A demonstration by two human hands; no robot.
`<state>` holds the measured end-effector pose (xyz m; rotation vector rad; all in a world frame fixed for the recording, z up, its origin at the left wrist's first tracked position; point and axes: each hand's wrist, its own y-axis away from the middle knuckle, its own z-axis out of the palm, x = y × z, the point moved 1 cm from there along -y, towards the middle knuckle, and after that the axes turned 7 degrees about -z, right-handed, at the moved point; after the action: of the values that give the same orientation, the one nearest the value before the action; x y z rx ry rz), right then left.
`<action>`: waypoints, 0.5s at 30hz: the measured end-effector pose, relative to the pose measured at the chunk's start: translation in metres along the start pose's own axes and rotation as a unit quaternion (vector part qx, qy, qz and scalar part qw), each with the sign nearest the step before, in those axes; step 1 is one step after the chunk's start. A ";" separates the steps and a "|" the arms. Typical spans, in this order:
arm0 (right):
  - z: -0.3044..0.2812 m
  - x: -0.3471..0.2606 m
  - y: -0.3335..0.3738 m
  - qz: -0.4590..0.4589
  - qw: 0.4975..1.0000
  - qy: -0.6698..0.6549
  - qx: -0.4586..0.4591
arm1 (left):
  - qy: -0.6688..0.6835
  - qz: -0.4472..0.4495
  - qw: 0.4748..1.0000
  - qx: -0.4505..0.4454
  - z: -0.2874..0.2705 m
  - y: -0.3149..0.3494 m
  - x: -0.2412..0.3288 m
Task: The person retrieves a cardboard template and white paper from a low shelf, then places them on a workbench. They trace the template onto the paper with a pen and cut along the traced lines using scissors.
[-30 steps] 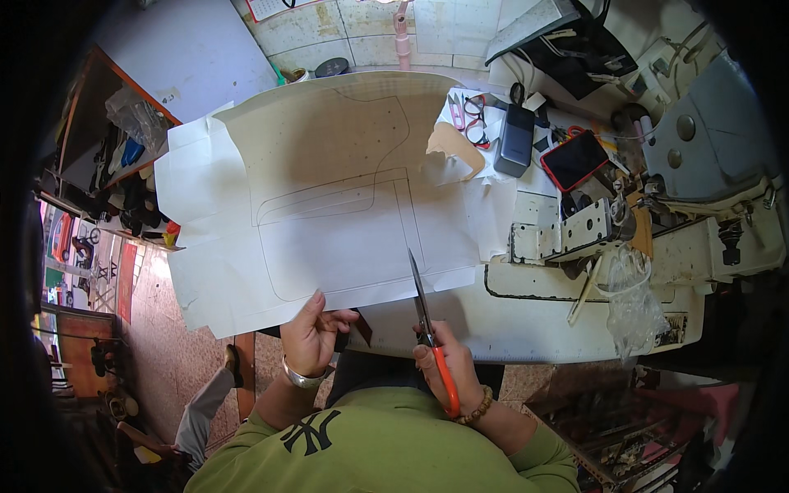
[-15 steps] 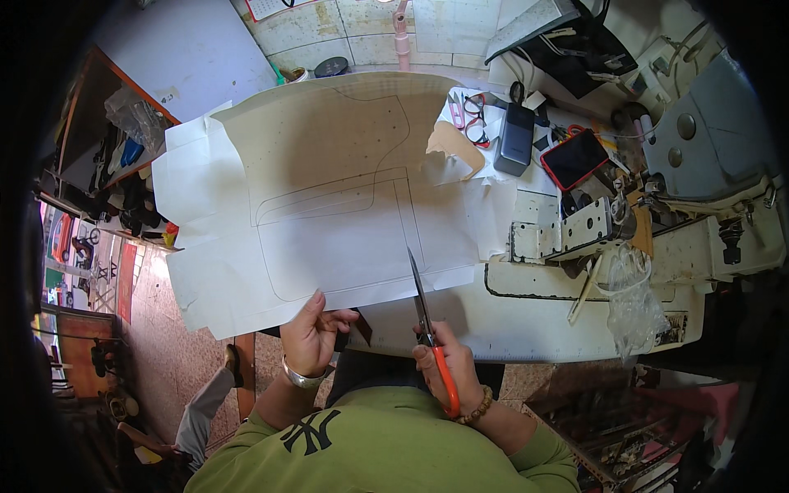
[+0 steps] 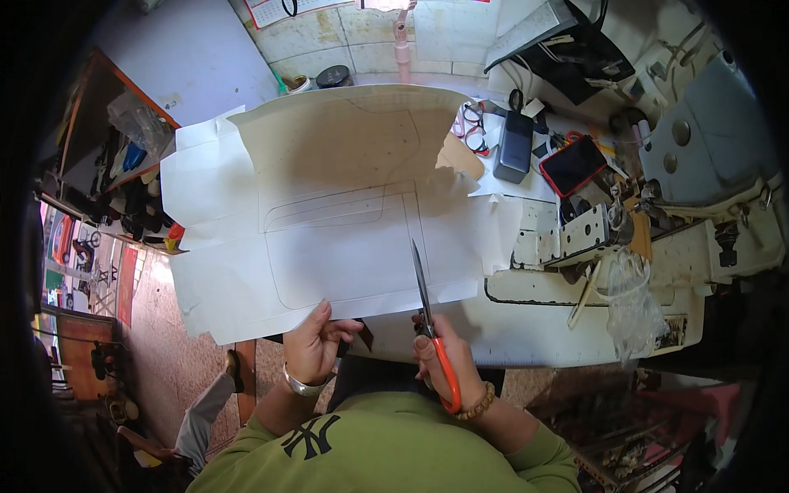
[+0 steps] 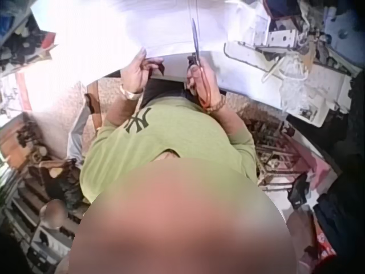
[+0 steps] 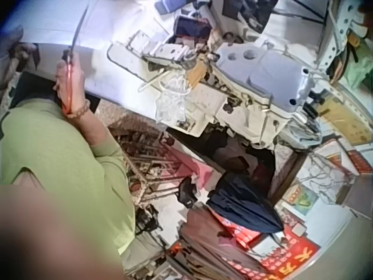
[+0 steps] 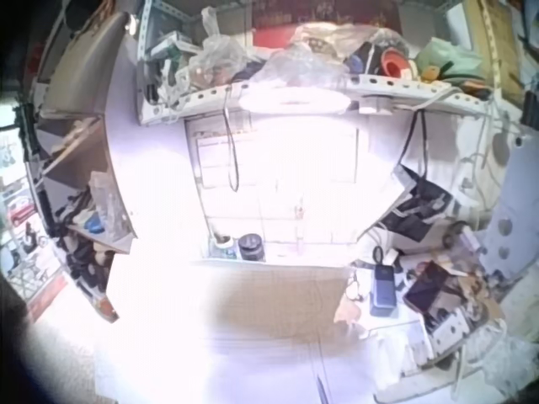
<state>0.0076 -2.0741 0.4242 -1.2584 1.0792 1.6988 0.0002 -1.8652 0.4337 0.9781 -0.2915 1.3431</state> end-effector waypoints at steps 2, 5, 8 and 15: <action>0.000 -0.002 0.002 0.019 1.000 -0.008 -0.015 | 0.006 -0.004 1.000 0.004 -0.001 0.000 0.001; 0.000 -0.005 0.003 0.032 0.999 -0.004 -0.010 | 0.002 -0.003 1.000 0.001 0.000 0.001 0.000; 0.002 -0.008 0.004 0.011 1.000 -0.010 0.014 | 0.002 -0.011 1.000 0.005 0.000 0.001 0.000; 0.004 -0.011 0.006 0.025 0.999 -0.020 0.022 | -0.039 -0.009 0.999 -0.009 -0.003 0.001 0.001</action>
<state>0.0037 -2.0735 0.4369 -1.1745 1.1257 1.7211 -0.0015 -1.8624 0.4337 1.0183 -0.3519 1.2850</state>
